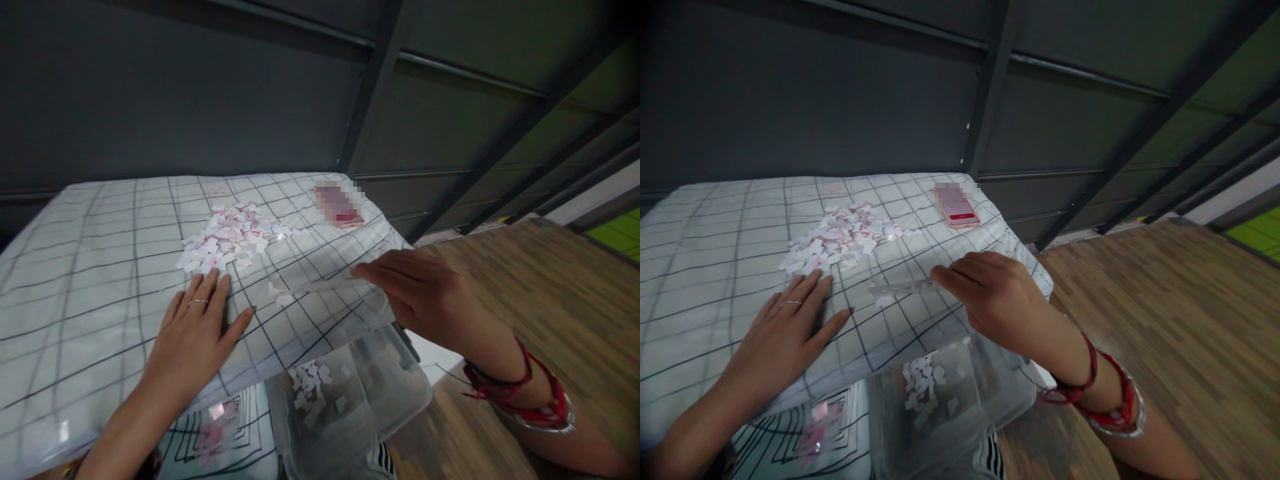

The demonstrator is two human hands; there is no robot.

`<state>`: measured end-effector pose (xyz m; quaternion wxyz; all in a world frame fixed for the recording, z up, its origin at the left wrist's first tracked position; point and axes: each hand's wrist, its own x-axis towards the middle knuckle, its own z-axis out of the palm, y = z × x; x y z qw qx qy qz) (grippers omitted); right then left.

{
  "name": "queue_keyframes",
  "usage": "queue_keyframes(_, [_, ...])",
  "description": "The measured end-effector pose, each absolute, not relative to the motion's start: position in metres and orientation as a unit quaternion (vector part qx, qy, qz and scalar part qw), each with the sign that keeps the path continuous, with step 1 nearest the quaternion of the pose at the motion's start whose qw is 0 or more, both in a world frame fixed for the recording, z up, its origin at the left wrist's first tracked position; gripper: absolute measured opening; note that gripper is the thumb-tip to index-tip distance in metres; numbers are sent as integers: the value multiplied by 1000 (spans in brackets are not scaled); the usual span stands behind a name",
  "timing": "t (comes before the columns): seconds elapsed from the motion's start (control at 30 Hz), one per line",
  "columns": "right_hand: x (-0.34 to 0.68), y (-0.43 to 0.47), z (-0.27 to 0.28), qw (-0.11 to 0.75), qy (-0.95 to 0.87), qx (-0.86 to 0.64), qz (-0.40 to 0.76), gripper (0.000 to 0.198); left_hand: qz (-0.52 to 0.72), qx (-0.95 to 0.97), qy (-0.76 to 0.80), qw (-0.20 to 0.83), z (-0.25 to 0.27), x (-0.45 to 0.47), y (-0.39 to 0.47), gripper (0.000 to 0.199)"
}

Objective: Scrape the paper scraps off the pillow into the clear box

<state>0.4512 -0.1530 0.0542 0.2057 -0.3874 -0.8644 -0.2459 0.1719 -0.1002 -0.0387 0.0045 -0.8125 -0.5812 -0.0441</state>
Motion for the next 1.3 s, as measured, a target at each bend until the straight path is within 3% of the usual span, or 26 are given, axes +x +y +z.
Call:
queue_keyframes(0.4, [458,-175,61,205,-875,-387,-204,33,-50,-814,-578,0,-39,173,-101,73])
queue_keyframes(0.97, [458,-168,62,207,-871,-382,-230,32,-49,-815,-577,-1,-38,173,-101,71])
queue_keyframes(1.3, [466,-176,66,202,-893,-366,-167,24,-58,-816,-575,-10,-38,173,-101,71])
